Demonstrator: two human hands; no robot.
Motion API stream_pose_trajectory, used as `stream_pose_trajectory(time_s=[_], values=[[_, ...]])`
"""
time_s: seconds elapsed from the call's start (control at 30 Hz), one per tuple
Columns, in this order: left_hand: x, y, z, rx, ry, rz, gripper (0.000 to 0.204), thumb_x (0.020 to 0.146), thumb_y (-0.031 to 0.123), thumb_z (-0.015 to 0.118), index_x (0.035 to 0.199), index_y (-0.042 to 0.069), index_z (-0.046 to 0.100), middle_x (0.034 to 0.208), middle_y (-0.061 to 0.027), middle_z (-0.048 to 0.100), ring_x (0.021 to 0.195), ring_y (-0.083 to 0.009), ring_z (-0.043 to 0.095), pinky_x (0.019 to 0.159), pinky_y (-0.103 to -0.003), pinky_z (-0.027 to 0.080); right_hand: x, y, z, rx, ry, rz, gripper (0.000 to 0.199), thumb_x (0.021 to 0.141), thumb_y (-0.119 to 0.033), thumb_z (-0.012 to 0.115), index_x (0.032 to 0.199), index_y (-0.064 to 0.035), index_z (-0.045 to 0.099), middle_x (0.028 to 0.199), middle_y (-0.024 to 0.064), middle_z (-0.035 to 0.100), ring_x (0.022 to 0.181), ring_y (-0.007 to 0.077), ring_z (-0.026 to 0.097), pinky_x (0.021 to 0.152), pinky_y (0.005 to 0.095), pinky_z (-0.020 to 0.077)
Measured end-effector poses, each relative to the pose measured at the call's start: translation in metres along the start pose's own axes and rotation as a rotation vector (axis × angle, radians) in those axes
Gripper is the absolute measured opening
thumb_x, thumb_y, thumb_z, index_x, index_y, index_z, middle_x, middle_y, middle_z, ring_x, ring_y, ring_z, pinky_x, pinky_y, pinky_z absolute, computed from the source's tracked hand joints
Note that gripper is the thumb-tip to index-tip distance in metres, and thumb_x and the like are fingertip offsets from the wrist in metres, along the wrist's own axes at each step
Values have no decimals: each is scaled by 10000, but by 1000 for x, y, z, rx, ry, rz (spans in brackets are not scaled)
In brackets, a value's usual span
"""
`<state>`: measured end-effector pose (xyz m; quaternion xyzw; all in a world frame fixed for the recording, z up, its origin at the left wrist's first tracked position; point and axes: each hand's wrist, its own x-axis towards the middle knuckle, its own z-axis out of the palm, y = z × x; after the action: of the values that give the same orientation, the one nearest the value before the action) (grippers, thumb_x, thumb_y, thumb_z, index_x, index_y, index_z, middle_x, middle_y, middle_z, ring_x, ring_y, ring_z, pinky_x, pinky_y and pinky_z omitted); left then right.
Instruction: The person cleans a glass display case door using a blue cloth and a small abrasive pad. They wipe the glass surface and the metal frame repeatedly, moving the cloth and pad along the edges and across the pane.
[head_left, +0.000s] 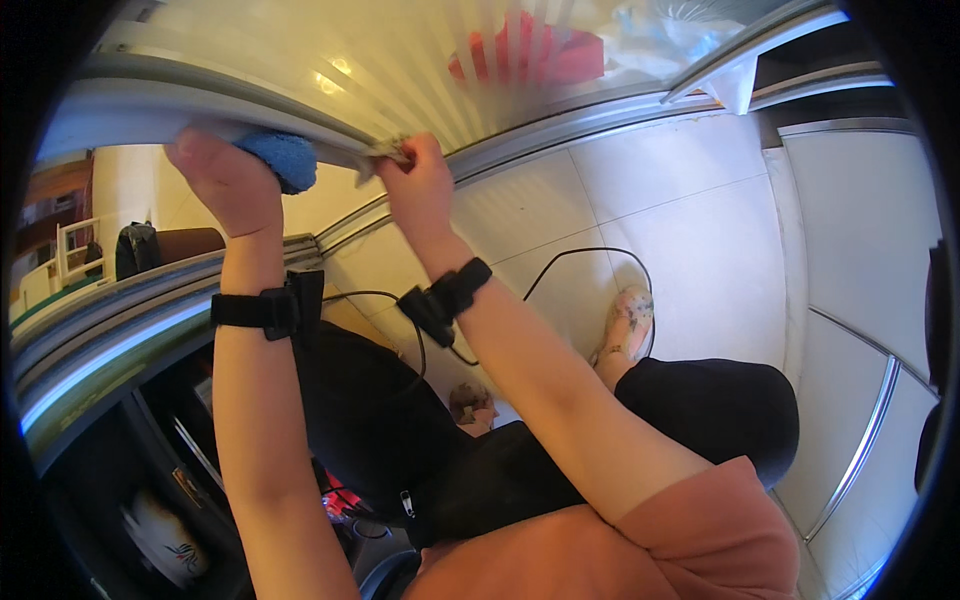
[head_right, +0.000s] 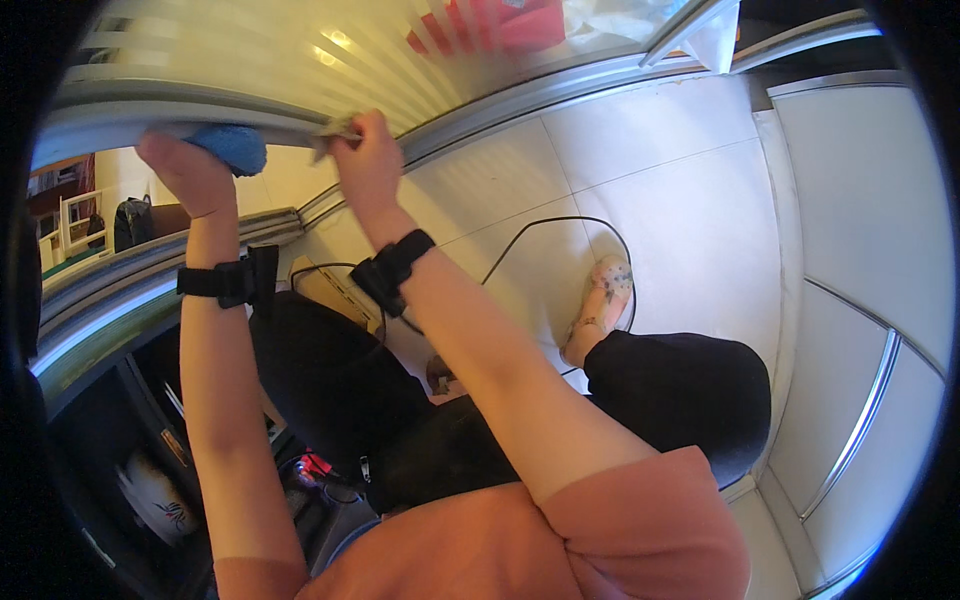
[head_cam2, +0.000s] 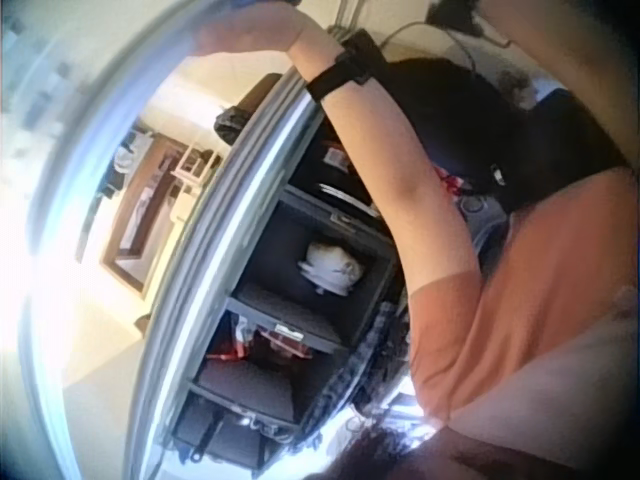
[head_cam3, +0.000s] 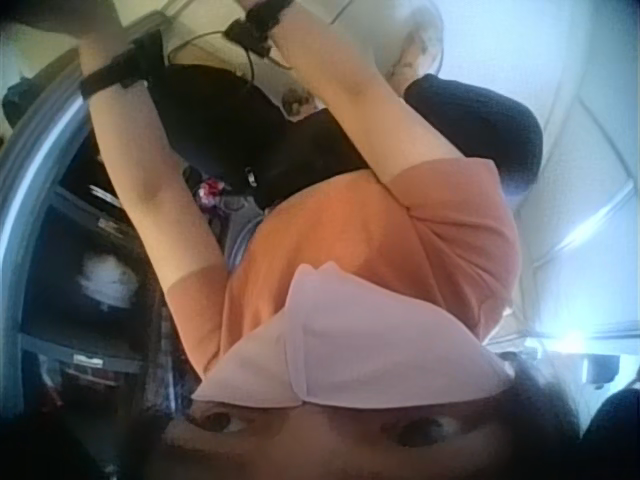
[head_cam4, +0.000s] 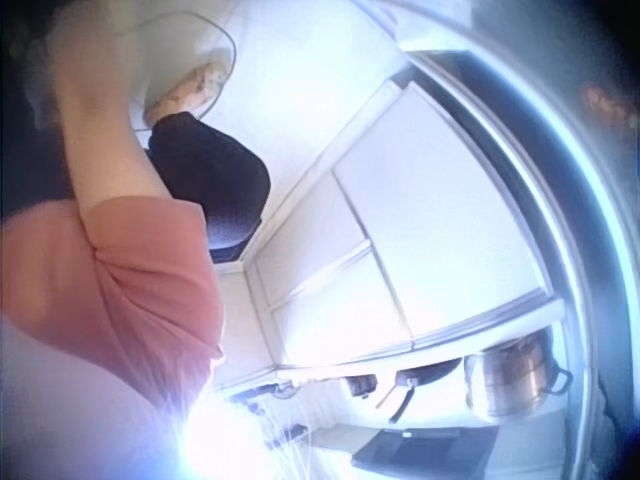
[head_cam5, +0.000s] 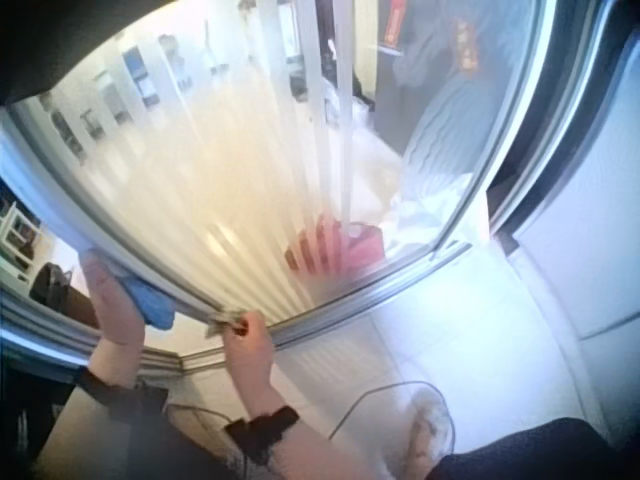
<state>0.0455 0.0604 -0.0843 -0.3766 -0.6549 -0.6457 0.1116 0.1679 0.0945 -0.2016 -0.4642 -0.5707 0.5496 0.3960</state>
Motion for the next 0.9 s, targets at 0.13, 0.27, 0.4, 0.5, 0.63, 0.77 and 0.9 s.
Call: stream_pose_trajectory(time_s=[0.13, 0.27, 0.4, 0.5, 0.63, 0.77, 0.9], values=[[3, 6, 5, 89, -16, 73, 531, 945, 423, 283, 1170, -51, 363, 1087, -154, 444, 994, -234, 430, 905, -339, 340, 3, -1, -1, -175, 33, 0, 252, 691, -200, 663, 806, -32, 516, 699, 151, 579, 673, 315, 572, 609, 355, 454], [4, 20, -3, 323, -87, 54, 518, 945, 415, 290, 1138, -56, 387, 1034, -173, 468, 954, -251, 443, 869, -335, 350, 17, 6, 1, 123, -107, 138, 215, 715, -160, 652, 795, -12, 518, 640, 97, 569, 601, 187, 578, 556, 315, 455], [4, 35, -13, 416, -168, -2, 500, 950, 401, 282, 1114, -53, 409, 1019, -177, 471, 931, -261, 445, 861, -340, 351, 30, 9, 1, 138, -189, 414, 189, 740, -135, 643, 784, -19, 500, 708, 76, 582, 605, 149, 568, 549, 311, 473], [5, 39, -14, 443, -186, 8, 493, 953, 392, 269, 1109, -53, 413, 1020, -181, 468, 926, -268, 443, 865, -347, 348, 32, 9, -1, 518, -389, 714, 181, 785, -202, 589, 784, -50, 490, 717, 60, 572, 545, 138, 532, 470, 295, 451], [6, 37, -15, 548, -151, -110, 514, 954, 403, 259, 1108, -64, 410, 1039, -198, 466, 934, -281, 438, 873, -356, 343, 32, 7, -2, 461, -466, 767, 183, 811, -230, 550, 759, -63, 494, 667, 29, 542, 526, 129, 511, 474, 278, 442], [4, 31, -24, 513, -157, -54, 551, 952, 425, 262, 1123, -81, 393, 1089, -233, 459, 967, -297, 434, 898, -366, 332, 30, -1, 0, 550, -511, 655, 185, 809, -215, 549, 750, -40, 548, 623, 30, 535, 519, 123, 505, 453, 272, 428], [5, 24, -32, 527, -137, -27, 543, 956, 409, 269, 1142, -86, 389, 1097, -243, 458, 986, -319, 436, 906, -365, 327, 26, -8, 6, 348, -468, 662, 160, 804, -190, 540, 760, -36, 542, 629, 36, 537, 525, 118, 507, 456, 272, 420]])
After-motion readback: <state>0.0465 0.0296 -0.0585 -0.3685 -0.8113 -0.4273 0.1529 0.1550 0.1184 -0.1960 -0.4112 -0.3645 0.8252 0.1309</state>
